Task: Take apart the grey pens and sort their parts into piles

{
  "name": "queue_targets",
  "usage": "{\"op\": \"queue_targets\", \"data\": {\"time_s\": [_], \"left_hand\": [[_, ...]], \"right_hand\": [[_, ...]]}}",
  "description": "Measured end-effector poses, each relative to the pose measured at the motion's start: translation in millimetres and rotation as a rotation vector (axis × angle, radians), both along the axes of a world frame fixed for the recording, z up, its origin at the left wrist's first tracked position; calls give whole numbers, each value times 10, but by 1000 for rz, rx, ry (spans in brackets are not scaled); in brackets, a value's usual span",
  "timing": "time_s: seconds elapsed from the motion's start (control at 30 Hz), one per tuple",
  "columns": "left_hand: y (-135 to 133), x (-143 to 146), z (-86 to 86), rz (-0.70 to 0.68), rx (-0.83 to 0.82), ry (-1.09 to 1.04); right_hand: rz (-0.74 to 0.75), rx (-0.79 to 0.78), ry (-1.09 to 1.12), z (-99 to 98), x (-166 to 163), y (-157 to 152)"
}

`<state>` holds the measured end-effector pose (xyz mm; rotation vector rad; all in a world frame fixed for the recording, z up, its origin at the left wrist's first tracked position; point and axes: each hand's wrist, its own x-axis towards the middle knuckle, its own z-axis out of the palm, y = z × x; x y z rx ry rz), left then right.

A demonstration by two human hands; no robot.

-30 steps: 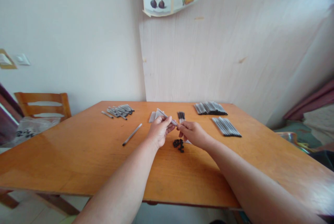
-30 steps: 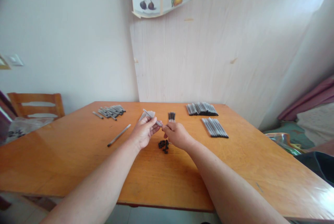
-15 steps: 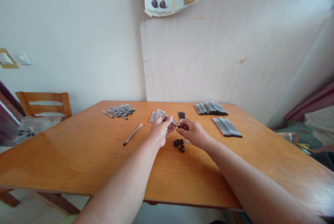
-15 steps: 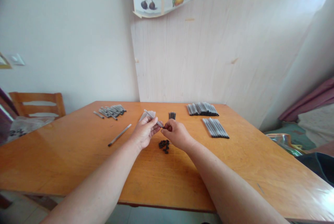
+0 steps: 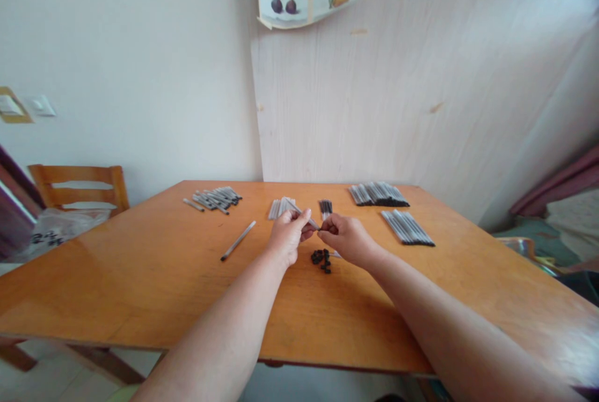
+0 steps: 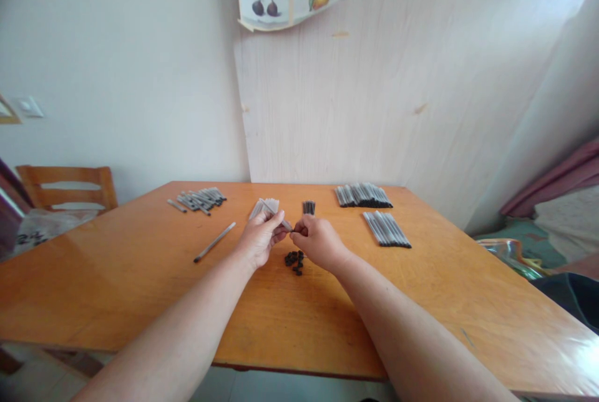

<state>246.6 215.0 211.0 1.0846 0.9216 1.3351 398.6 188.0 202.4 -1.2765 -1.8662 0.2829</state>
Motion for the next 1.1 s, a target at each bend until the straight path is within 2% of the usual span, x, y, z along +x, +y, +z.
{"op": "queue_targets", "data": {"time_s": [0.23,0.43,0.5,1.1], "left_hand": [[-19,-1,0,-25,-5,8],[-45,-38,45,-184,-14,-30],[-42,-41,41,-199,-7,-21],[49,-55,-33,53,-68,56]], "right_hand": [[-21,16,-26,4,5,-11],[-47,-2,4,-4,34,19],[-44,-1,4,-3,41,22],[-38,10,-154,26,42,-46]]}}
